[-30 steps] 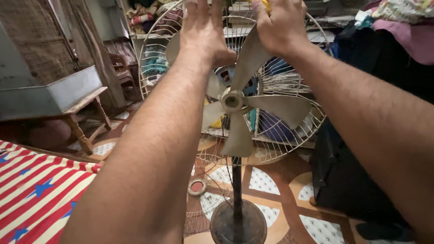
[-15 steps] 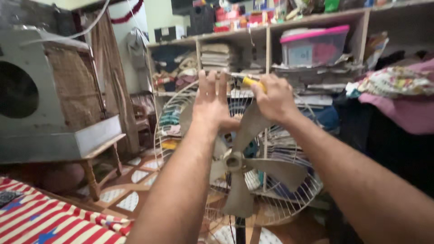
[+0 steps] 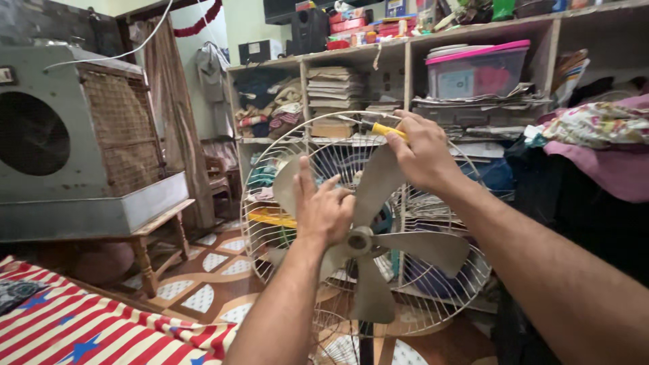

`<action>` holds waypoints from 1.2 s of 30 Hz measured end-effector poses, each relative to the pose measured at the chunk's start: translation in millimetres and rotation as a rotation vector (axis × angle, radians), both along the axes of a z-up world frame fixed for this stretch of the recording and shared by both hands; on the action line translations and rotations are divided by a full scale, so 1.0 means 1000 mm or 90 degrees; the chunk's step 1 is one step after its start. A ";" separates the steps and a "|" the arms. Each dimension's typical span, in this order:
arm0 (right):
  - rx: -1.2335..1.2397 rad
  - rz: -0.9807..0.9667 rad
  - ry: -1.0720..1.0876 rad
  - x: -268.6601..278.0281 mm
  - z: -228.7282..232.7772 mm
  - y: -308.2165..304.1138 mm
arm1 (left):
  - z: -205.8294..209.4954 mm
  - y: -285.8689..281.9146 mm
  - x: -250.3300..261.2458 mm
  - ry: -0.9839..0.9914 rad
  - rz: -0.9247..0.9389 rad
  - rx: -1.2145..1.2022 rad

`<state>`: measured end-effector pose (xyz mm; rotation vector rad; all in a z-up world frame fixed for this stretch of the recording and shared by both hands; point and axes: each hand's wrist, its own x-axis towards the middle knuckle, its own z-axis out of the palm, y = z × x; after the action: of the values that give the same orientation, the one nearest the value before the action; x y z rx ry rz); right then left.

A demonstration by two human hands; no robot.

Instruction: The person uses a yellow screwdriver to tighten the central hub of a standing fan's blades. They repeatedly rotate the fan head and adjust the screwdriver to secure the blades in place.

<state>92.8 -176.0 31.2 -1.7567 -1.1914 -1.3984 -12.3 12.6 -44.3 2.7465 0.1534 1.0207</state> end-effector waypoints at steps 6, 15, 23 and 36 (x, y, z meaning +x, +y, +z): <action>0.214 0.085 0.228 -0.040 -0.015 -0.024 | -0.004 -0.006 -0.008 -0.077 0.013 -0.072; 0.062 0.023 0.232 -0.054 -0.095 -0.056 | -0.019 -0.008 0.005 -0.308 0.003 0.004; 0.101 0.035 0.422 -0.046 -0.102 -0.069 | -0.024 -0.004 0.018 -0.298 -0.024 0.141; 0.348 0.157 0.742 -0.075 -0.184 -0.044 | -0.026 0.008 0.028 -0.226 -0.090 0.361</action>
<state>17.6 -219.5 -152.7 -1.5152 -0.3049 -0.3091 15.6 20.3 -70.3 2.9111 -0.4447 1.6986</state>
